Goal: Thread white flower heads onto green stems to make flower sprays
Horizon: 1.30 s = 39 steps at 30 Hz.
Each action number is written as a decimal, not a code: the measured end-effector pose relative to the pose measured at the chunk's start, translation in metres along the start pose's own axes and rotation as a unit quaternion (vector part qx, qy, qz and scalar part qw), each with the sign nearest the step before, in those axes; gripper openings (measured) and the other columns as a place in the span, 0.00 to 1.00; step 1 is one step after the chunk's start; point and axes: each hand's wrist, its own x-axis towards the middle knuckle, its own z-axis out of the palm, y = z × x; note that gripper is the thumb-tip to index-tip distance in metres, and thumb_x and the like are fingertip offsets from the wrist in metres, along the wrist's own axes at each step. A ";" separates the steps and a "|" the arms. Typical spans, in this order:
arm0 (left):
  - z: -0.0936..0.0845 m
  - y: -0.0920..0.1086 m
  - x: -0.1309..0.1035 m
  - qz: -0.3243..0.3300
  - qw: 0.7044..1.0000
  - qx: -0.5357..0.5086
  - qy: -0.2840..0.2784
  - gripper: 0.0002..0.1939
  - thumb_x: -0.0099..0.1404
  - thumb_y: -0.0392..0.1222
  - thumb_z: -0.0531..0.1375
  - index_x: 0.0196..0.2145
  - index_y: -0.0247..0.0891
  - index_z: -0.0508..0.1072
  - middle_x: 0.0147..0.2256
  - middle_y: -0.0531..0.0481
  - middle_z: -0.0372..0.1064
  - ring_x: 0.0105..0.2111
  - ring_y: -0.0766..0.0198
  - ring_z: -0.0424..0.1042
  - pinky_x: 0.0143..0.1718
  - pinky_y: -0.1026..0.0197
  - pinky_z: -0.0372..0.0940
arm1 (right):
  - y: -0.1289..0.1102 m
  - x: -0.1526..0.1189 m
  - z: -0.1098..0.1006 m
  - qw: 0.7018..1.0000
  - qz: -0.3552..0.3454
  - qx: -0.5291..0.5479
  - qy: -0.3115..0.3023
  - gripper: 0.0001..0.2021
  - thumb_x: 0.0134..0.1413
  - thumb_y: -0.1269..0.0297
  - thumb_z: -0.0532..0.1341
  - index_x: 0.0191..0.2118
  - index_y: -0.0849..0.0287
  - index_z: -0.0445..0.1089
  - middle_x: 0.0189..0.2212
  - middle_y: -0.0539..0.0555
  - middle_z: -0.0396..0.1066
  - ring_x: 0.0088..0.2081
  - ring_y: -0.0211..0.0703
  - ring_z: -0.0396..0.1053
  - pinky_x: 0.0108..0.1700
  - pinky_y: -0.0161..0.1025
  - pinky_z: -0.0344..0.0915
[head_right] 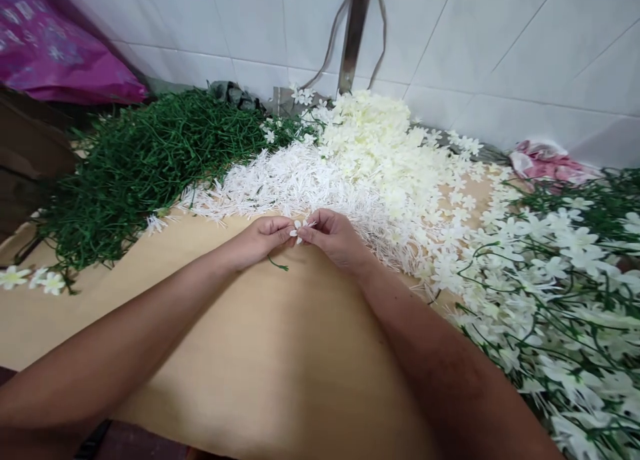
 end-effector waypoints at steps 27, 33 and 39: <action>0.006 0.003 -0.005 -0.021 0.998 -0.032 -0.043 0.19 0.59 0.54 0.55 0.22 0.35 0.63 0.20 0.57 0.55 0.22 0.72 0.53 0.24 0.66 0.50 | -0.016 0.003 -0.007 0.984 0.081 -0.109 -0.114 0.19 0.31 0.60 0.74 0.25 0.59 0.64 0.21 0.46 0.69 0.26 0.34 0.68 0.32 0.34 0.64; -0.005 0.015 -0.010 -0.047 0.970 0.181 -0.158 0.15 0.59 0.49 0.57 0.22 0.35 0.72 0.22 0.53 0.64 0.23 0.69 0.60 0.27 0.66 0.53 | -0.062 0.016 -0.031 0.909 0.052 -0.358 -0.209 0.11 0.41 0.61 0.68 0.30 0.60 0.70 0.28 0.52 0.73 0.30 0.37 0.69 0.33 0.37 0.66; -0.013 0.030 -0.025 -0.062 0.922 0.352 -0.146 0.10 0.59 0.46 0.56 0.26 0.38 0.70 0.23 0.54 0.64 0.23 0.68 0.59 0.25 0.66 0.48 | -0.052 0.061 -0.032 0.757 -0.024 -0.636 0.149 0.15 0.44 0.67 0.66 0.42 0.61 0.70 0.39 0.61 0.69 0.41 0.50 0.67 0.44 0.48 0.63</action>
